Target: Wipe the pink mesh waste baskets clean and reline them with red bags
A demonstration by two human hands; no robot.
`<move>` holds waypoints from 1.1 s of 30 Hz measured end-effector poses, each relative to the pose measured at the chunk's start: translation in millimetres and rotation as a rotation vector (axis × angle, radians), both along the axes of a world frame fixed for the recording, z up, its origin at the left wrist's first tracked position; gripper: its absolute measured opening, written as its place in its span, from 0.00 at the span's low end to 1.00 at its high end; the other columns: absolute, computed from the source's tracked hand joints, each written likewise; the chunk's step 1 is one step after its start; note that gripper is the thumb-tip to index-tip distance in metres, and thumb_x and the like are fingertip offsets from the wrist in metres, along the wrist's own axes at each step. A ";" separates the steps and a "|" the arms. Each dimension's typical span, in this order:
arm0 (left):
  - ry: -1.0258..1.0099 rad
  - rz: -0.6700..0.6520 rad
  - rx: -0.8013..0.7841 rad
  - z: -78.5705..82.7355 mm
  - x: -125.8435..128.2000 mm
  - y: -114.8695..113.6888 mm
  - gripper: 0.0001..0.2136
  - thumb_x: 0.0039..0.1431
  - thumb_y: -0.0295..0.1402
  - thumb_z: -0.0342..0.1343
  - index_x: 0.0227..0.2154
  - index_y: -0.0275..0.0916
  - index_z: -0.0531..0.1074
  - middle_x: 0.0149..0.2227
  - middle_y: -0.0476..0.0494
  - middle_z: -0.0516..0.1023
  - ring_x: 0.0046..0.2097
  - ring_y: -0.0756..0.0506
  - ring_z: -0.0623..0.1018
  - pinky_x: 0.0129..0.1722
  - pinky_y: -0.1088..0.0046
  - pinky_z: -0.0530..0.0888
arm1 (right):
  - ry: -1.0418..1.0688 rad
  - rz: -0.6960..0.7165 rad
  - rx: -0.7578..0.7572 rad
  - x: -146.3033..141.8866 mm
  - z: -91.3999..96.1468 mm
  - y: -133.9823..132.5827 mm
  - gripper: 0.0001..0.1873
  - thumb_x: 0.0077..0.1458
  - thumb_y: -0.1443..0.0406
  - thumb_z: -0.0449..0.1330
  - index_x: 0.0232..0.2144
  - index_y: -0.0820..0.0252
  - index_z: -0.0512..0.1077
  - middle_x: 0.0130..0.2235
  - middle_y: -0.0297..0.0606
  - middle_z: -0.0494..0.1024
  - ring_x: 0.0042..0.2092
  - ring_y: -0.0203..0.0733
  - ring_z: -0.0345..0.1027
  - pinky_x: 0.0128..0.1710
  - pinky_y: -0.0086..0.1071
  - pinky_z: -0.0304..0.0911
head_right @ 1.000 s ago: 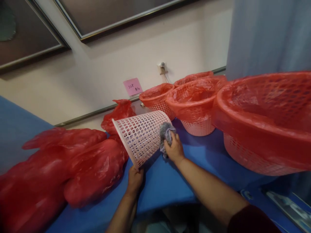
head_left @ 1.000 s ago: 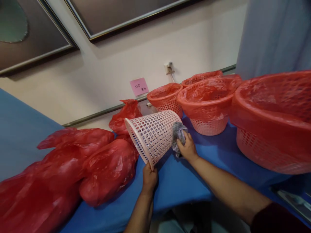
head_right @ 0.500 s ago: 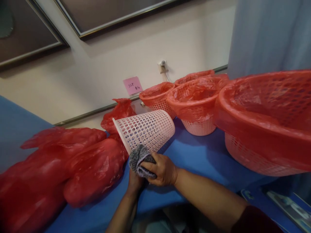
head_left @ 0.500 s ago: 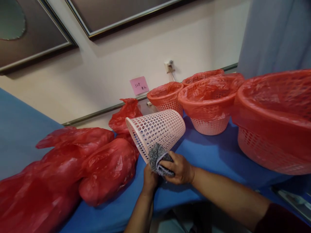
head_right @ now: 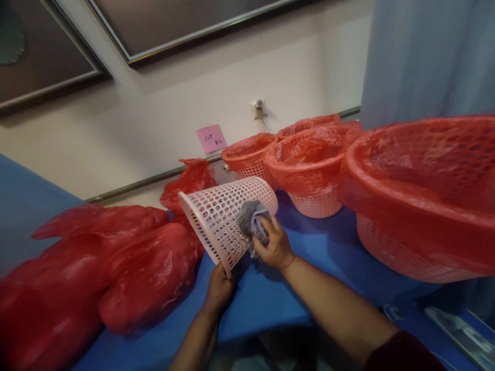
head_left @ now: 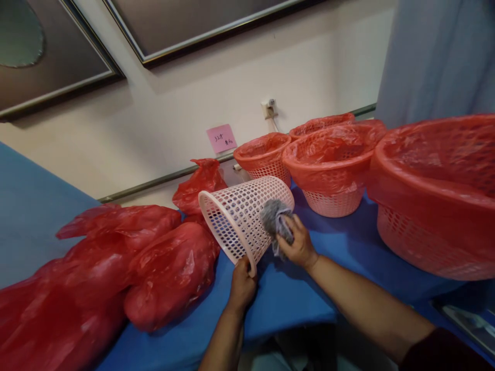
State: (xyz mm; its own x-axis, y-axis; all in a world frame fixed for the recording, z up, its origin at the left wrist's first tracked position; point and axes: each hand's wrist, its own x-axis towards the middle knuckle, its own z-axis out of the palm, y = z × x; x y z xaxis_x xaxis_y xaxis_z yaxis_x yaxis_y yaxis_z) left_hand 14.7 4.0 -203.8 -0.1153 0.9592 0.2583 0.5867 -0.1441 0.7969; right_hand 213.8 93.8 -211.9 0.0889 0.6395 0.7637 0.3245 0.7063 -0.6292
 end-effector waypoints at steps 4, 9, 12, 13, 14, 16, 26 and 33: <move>-0.079 -0.079 -0.064 30.1 14.0 -6.4 0.21 0.49 0.29 0.61 0.48 0.37 0.78 0.52 0.39 0.82 0.53 0.36 0.80 0.57 0.56 0.74 | -0.217 0.224 0.285 -4.3 7.8 -26.8 0.27 0.54 0.61 0.60 0.57 0.56 0.68 0.49 0.48 0.73 0.43 0.48 0.74 0.41 0.41 0.74; -0.330 0.058 -0.030 50.1 25.7 -7.1 0.16 0.48 0.33 0.63 0.42 0.35 0.81 0.41 0.41 0.85 0.44 0.38 0.82 0.48 0.62 0.78 | -0.324 0.343 0.315 -8.9 8.4 -31.5 0.27 0.54 0.61 0.60 0.56 0.55 0.69 0.42 0.43 0.73 0.36 0.44 0.71 0.35 0.37 0.73; -0.403 0.057 -0.010 38.0 22.7 -4.5 0.15 0.50 0.33 0.62 0.41 0.35 0.82 0.43 0.39 0.85 0.49 0.36 0.82 0.54 0.57 0.76 | -0.177 0.206 0.119 -8.1 4.8 -18.7 0.26 0.55 0.62 0.59 0.57 0.56 0.69 0.50 0.47 0.73 0.44 0.48 0.73 0.45 0.40 0.74; -0.403 0.055 0.003 31.5 19.7 -4.0 0.16 0.50 0.34 0.61 0.42 0.35 0.82 0.44 0.39 0.85 0.52 0.35 0.81 0.58 0.55 0.74 | -0.099 0.124 0.021 -6.8 3.0 -10.6 0.26 0.56 0.62 0.58 0.57 0.57 0.69 0.51 0.48 0.73 0.47 0.49 0.73 0.48 0.42 0.73; -0.384 0.056 0.012 24.6 15.9 -3.7 0.16 0.50 0.34 0.61 0.42 0.35 0.82 0.46 0.39 0.85 0.54 0.35 0.80 0.61 0.53 0.72 | -0.015 0.038 -0.083 -5.0 0.9 -1.0 0.25 0.57 0.61 0.57 0.57 0.59 0.69 0.51 0.49 0.73 0.50 0.51 0.73 0.51 0.44 0.72; -0.304 0.068 0.009 11.2 6.7 -3.6 0.17 0.49 0.35 0.61 0.42 0.36 0.82 0.47 0.39 0.84 0.55 0.34 0.79 0.64 0.50 0.68 | 0.149 -0.100 -0.290 -1.0 -4.2 19.8 0.26 0.57 0.59 0.57 0.56 0.62 0.70 0.49 0.51 0.75 0.51 0.54 0.72 0.54 0.49 0.70; -0.108 0.065 0.062 -11.8 -12.0 1.5 0.16 0.54 0.35 0.57 0.44 0.38 0.81 0.47 0.41 0.84 0.54 0.35 0.80 0.61 0.50 0.72 | -0.141 0.117 0.003 -10.5 -2.9 -12.8 0.28 0.56 0.59 0.59 0.59 0.58 0.69 0.52 0.51 0.73 0.47 0.51 0.73 0.48 0.45 0.72; -0.059 0.036 0.062 -3.8 -8.1 -5.0 0.15 0.56 0.35 0.55 0.42 0.38 0.82 0.46 0.41 0.85 0.52 0.36 0.81 0.58 0.54 0.75 | -0.157 0.234 0.154 -16.7 2.1 -27.7 0.26 0.57 0.59 0.60 0.58 0.56 0.70 0.52 0.49 0.74 0.47 0.49 0.74 0.46 0.43 0.73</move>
State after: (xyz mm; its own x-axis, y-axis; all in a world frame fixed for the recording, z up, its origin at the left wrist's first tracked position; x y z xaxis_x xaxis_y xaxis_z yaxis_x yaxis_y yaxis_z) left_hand 6.6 -1.0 -207.6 -0.1662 0.9363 0.3093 0.5450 -0.1742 0.8201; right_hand 197.1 66.2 -209.7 -0.1734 0.5042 0.8460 0.2270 0.8563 -0.4639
